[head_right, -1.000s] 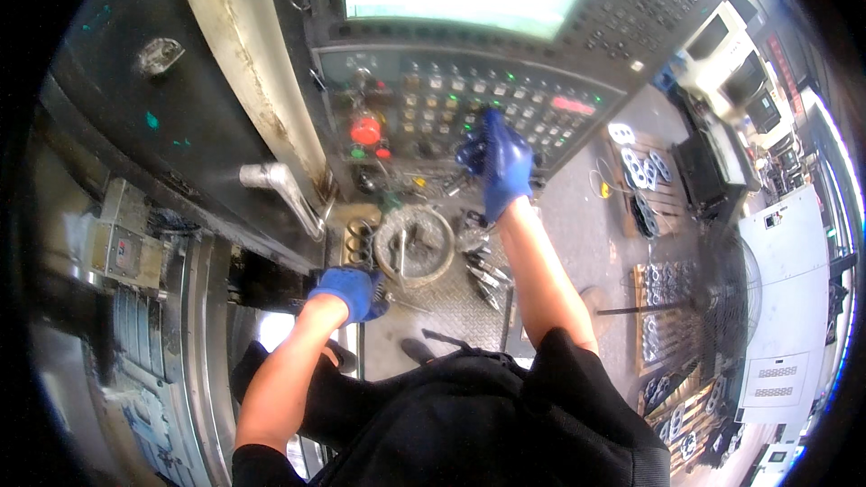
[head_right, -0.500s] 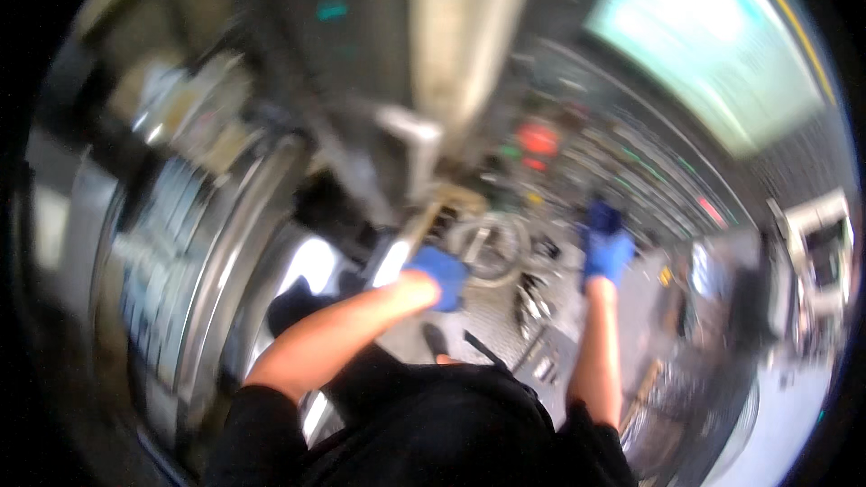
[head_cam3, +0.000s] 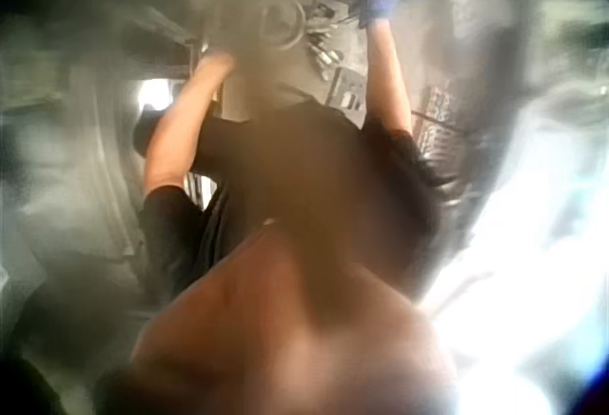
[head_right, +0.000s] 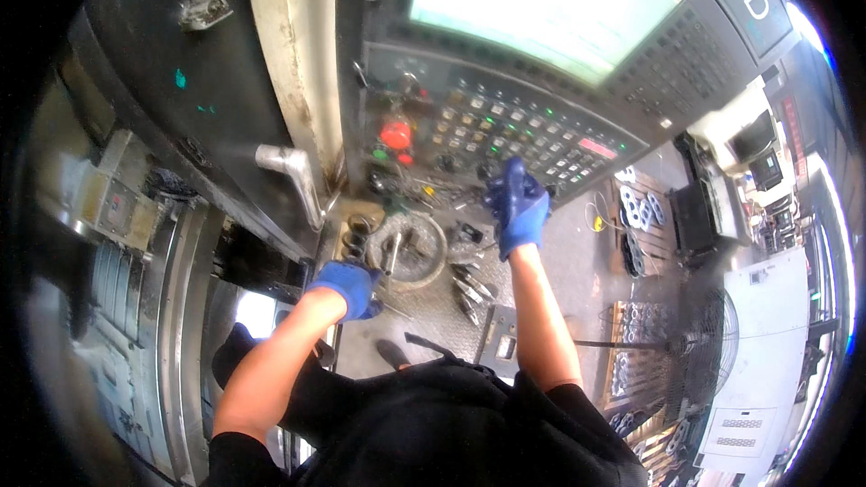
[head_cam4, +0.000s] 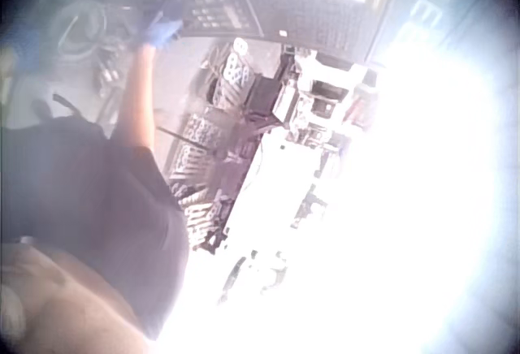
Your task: The person operates a CNC machine, interacting with the control panel to input commands and monitor the screen. They also reach into the machine's interior to adjust a metal component using a wrench and inspect the setup.
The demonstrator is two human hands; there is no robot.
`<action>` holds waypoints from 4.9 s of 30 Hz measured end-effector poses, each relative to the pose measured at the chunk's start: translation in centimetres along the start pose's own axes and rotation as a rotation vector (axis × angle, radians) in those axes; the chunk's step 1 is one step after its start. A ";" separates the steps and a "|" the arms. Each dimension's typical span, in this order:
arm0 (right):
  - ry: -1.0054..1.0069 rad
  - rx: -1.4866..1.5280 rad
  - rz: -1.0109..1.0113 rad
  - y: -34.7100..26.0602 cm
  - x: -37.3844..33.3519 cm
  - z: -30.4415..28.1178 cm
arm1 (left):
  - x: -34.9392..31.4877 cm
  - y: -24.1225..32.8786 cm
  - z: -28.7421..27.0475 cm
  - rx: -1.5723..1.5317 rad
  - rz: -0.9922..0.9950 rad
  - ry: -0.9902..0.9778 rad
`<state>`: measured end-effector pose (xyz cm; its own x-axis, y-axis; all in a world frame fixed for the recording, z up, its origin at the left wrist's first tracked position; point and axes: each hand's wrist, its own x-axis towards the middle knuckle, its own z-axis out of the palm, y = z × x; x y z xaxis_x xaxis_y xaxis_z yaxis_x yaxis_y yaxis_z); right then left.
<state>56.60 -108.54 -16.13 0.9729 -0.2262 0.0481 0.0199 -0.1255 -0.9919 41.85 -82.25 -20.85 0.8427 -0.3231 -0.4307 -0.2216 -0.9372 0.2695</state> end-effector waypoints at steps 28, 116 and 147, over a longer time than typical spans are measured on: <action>-0.167 -0.570 -0.494 8.9 8.1 -2.8 | 4.6 1.3 1.9 0.099 0.000 -0.124; -0.352 0.829 0.483 8.7 4.0 0.9 | 1.2 0.3 -0.3 -0.073 -0.075 -0.133; -0.378 0.488 0.253 9.5 7.6 -1.0 | 4.1 1.1 1.7 0.053 0.014 -0.177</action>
<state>63.94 -112.38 -25.12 0.9732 0.1745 -0.1498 -0.2045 0.3589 -0.9107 44.20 -84.81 -23.82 0.7409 -0.3501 -0.5732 -0.2626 -0.9365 0.2326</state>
